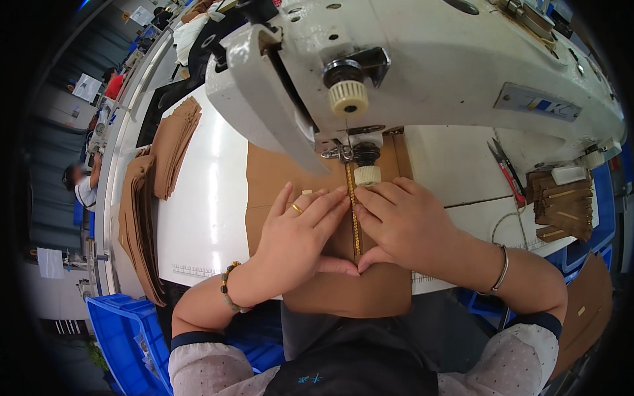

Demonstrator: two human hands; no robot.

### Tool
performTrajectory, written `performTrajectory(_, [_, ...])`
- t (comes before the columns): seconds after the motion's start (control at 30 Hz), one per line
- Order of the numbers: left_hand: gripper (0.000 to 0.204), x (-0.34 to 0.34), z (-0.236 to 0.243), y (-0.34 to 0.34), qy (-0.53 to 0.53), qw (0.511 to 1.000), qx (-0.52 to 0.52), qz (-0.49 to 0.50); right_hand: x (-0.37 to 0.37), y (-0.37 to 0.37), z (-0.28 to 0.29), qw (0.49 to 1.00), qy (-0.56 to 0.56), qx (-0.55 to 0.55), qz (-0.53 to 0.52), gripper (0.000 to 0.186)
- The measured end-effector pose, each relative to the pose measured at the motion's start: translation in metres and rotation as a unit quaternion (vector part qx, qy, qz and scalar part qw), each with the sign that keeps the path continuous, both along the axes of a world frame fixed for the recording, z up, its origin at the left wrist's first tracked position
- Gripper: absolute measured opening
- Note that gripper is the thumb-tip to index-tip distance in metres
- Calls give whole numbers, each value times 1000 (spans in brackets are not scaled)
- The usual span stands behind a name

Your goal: The recorder is using an industrial sewing machine to stitch a zipper onto leather pieces for bag manufacturing.

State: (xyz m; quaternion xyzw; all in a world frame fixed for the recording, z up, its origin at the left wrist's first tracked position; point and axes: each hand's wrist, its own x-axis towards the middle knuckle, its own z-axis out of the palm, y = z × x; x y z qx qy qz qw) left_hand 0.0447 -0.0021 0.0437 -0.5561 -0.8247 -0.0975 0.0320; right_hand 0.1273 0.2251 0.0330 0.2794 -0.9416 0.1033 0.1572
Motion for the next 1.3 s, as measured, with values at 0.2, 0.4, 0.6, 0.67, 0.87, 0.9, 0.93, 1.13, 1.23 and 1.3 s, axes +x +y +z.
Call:
performTrajectory(0.2, [95,-18,2,8,16,1000,-3,15,-15,6,-1,1000,9,14,-23,73])
performTrajectory(0.4, [95,-34,3,14,-16,999,-14,33,-24,9,-3,999,17,-7,-45,64])
performTrajectory(0.6, [89,-32,-5,13,-37,998,34,27,-23,10,-4,998,14,-27,-50,57])
performTrajectory(0.67, [78,-26,-7,10,-26,998,53,28,-18,9,-4,998,32,-44,-41,57])
performTrajectory(0.87, [64,-18,-10,7,-33,996,81,18,-7,8,-3,999,-15,-26,-39,59])
performTrajectory(0.9, [64,-19,-9,7,-29,996,85,17,-8,8,-4,999,-12,-25,-38,58])
performTrajectory(0.93, [64,-19,-9,7,-28,996,84,14,-8,8,-5,999,-8,-27,-38,56])
performTrajectory(1.13, [61,-32,-12,13,-7,995,95,12,-16,5,-12,997,25,-56,-47,47])
performTrajectory(1.23, [59,-38,-16,15,3,994,105,17,-22,7,-16,996,28,-71,-51,39])
performTrajectory(1.3, [58,-39,-19,15,10,994,110,22,-24,8,-19,996,13,-70,-61,36])
